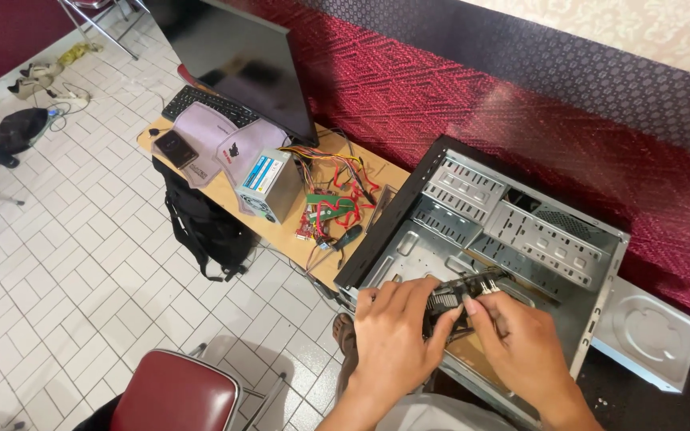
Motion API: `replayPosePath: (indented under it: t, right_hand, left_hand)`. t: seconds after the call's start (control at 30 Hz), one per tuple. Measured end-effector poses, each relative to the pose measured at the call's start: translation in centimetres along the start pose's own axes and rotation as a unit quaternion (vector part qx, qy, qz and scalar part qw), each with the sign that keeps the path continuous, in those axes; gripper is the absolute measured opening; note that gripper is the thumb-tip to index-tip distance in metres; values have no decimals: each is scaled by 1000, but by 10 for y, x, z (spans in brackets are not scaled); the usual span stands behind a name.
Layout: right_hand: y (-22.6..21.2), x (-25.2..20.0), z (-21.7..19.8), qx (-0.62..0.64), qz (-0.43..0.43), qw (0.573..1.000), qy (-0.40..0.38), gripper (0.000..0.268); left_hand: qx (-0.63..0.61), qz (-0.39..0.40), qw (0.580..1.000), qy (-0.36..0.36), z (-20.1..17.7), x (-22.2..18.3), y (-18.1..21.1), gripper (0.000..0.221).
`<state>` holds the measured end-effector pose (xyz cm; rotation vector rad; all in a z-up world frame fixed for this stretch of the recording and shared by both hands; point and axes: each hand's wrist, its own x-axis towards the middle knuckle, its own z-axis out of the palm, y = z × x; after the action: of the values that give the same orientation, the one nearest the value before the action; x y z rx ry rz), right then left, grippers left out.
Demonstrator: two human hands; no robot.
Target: Installing a CPU fan onto a motherboard and inspecting the assembly at a computer repair station.
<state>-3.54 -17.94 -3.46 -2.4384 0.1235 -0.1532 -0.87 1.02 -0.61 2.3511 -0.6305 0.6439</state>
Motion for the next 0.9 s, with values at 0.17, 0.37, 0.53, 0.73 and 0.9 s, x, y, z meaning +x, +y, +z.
replayPosePath:
  t: [0.17, 0.37, 0.53, 0.73, 0.9]
  right_hand:
    - [0, 1, 1, -15, 42, 999, -30, 26]
    - [2, 0, 0, 10, 18, 1000, -8, 25]
    - [1, -6, 0, 69, 20, 997, 23, 30]
    - [4, -8, 6, 87, 52, 994, 44, 25]
    - [-5, -9, 4, 79, 78, 994, 11, 22]
  left_hand:
    - [-2, 4, 1000, 4, -2, 1, 1, 35]
    - [-6, 4, 1000, 5, -2, 0, 0, 36]
    - [4, 14, 1000, 15, -1, 0, 3, 34]
    - [33, 24, 999, 17, 3, -1, 7, 34]
    - [45, 21, 999, 17, 4, 0, 8, 36]
